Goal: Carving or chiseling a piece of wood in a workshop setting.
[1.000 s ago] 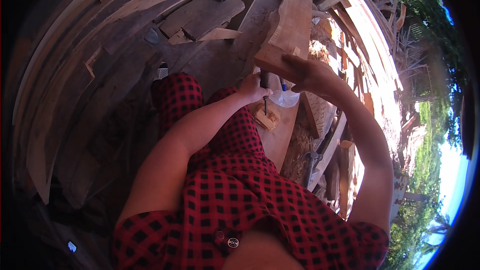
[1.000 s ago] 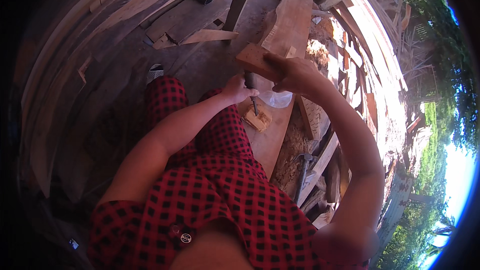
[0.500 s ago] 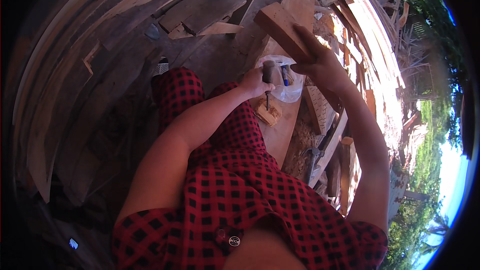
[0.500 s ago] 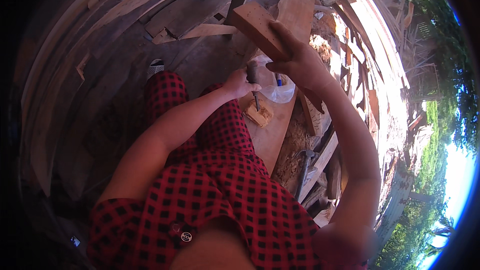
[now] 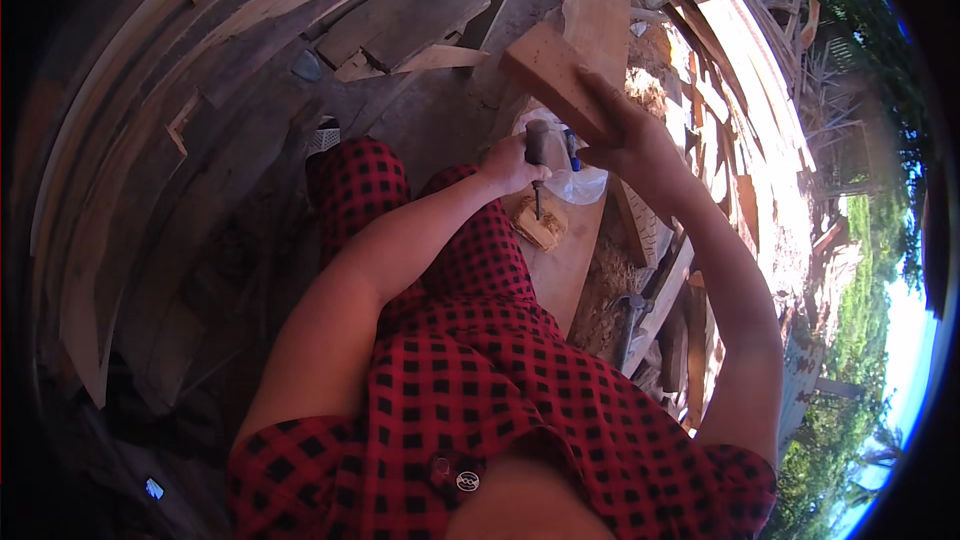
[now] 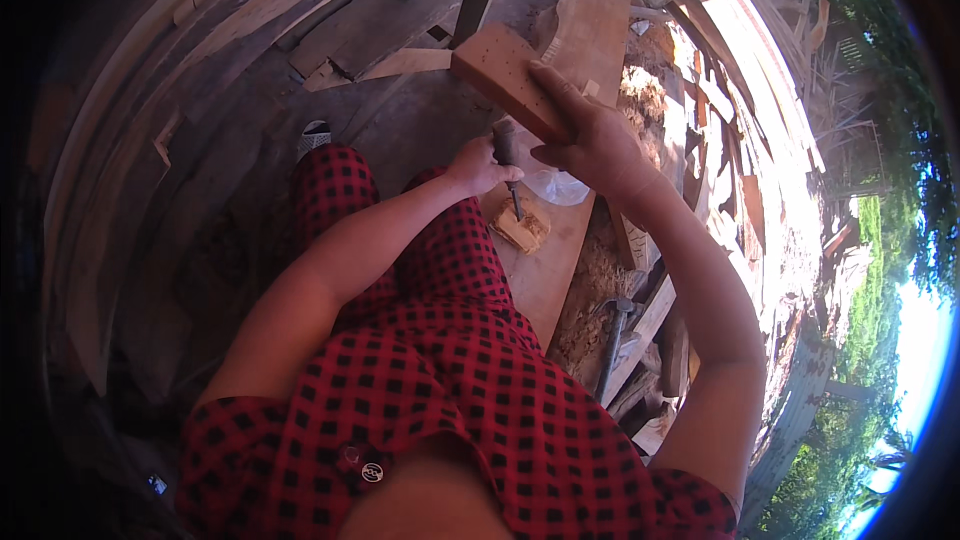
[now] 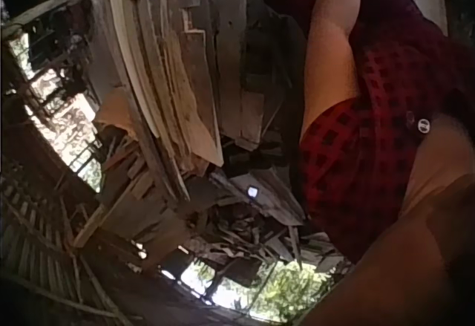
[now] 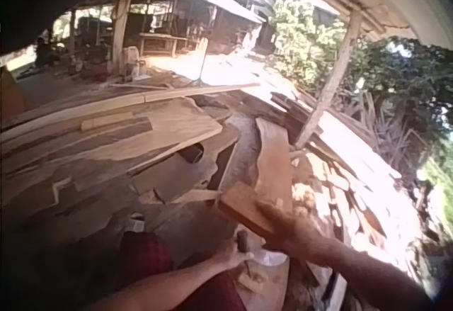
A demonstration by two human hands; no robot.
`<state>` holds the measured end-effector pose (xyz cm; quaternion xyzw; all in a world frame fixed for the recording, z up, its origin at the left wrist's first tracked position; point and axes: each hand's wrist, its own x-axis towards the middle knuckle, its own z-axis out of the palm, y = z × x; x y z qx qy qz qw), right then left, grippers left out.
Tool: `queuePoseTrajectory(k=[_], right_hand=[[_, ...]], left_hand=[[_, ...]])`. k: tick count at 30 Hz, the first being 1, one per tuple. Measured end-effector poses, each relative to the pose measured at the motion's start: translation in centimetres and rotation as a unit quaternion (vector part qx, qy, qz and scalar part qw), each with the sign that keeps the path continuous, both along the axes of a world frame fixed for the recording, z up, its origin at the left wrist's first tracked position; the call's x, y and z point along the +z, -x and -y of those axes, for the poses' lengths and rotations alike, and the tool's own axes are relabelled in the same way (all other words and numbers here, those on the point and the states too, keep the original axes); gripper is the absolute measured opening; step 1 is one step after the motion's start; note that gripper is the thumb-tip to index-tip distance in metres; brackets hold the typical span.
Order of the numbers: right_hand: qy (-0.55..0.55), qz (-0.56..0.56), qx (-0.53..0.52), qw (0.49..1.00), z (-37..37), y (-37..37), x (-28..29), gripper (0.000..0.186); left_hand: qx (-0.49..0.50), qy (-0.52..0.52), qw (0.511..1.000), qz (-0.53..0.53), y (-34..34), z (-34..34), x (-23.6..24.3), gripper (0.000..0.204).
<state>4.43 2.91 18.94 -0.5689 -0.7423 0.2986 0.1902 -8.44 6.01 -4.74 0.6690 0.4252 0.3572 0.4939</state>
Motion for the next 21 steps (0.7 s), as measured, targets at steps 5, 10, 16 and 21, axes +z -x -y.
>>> queuePoseTrajectory(k=[5,10,16,21], right_hand=[[0.062,0.182,0.066,0.979,-0.9,-0.6,-0.2,0.086],[-0.104,-0.001,0.023,0.994,-0.7,1.4,2.1,0.087],[0.112,0.300,0.070,0.945,-0.2,0.8,0.8,0.083],[0.043,-0.026,0.016,0.999,-0.6,0.9,2.0,0.085]], left_hand=[[0.001,0.016,1.000,-0.005,0.1,-0.1,-0.2,0.049],[0.001,0.020,1.000,-0.004,0.0,-0.1,-0.5,0.048],[0.013,0.012,0.999,-0.027,-0.2,-0.1,-0.3,0.046],[0.011,-0.006,1.000,-0.023,0.0,-0.1,-0.1,0.040]])
